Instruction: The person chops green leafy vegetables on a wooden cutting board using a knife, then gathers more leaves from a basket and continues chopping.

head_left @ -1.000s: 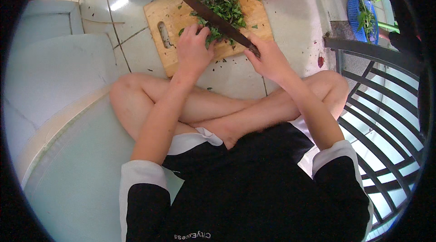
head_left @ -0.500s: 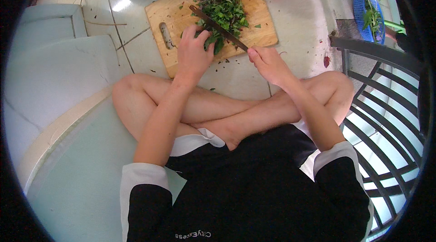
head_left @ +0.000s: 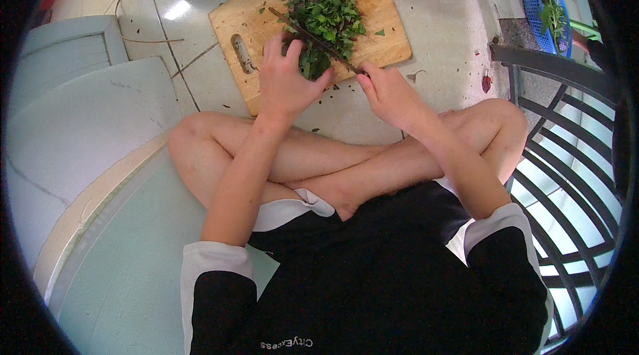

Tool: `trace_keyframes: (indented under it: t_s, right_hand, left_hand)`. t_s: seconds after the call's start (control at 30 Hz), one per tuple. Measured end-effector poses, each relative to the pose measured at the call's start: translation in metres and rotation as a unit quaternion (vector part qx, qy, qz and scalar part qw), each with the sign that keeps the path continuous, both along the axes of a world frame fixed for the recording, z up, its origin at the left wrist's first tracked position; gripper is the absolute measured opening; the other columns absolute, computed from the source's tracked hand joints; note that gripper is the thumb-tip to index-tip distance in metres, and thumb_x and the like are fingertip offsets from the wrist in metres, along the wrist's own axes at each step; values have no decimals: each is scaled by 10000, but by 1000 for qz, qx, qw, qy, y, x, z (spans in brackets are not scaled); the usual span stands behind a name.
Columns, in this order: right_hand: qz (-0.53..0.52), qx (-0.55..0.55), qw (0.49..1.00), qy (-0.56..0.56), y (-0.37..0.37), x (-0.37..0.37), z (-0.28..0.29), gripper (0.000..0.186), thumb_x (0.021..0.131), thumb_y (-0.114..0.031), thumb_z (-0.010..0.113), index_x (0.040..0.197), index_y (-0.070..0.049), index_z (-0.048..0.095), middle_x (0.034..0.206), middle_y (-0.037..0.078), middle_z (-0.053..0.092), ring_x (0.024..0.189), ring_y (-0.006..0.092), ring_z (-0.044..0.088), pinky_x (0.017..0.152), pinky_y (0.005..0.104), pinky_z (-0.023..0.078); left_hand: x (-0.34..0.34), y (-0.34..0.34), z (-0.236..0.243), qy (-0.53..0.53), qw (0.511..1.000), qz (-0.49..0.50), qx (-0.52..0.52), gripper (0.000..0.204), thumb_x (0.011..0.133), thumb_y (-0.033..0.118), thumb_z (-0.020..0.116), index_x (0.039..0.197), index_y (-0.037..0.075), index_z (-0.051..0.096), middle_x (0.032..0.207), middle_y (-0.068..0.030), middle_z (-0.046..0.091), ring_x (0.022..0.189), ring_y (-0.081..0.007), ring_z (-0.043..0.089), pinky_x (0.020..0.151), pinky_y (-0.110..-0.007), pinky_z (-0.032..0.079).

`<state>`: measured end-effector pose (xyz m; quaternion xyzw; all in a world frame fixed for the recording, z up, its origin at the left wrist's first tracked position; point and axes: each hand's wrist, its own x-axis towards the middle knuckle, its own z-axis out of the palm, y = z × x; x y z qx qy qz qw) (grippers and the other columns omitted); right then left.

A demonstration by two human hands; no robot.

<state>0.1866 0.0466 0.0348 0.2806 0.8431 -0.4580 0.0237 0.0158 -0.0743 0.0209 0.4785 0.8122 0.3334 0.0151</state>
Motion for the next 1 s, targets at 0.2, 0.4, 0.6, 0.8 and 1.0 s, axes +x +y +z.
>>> trace_keyframes:
  t_s: [0.2,0.4,0.6,0.8,1.0]
  right_hand:
    - [45,109,993,13,-6,-3,0,207,917,-102,526,1079,22,489,763,293,629,777,491,620,672,559,500]
    - [45,126,991,1,-8,-3,-4,265,865,-54,552,1109,19,478,771,290,640,754,484,631,666,555,513]
    - [43,128,991,-11,-10,-3,-5,189,869,4,520,1041,4,444,774,285,618,728,476,607,612,552,472]
    - [47,129,990,-6,-11,-4,-4,186,870,-6,523,1031,-8,429,729,280,610,696,479,604,595,562,468]
    - [36,129,991,-29,-16,-6,-5,163,889,-36,508,1026,-16,423,689,290,599,679,488,604,582,586,465]
  left_hand:
    - [-2,-8,-8,-12,999,7,-48,318,634,92,813,904,37,655,977,-145,584,934,-341,571,780,-425,497]
    - [-3,-9,-10,-25,998,9,-62,251,646,45,786,863,37,660,928,-121,593,911,-328,573,772,-424,497]
    - [-4,-9,-11,-24,998,12,-65,256,636,30,778,862,38,660,924,-119,592,906,-324,575,770,-423,497]
    - [-3,-7,-14,-4,1000,26,-11,273,620,12,772,873,35,672,1027,-128,624,939,-336,583,802,-430,501]
    - [-5,-7,-17,-23,999,20,-35,273,615,5,766,871,34,673,1051,-131,629,943,-340,583,807,-428,501]
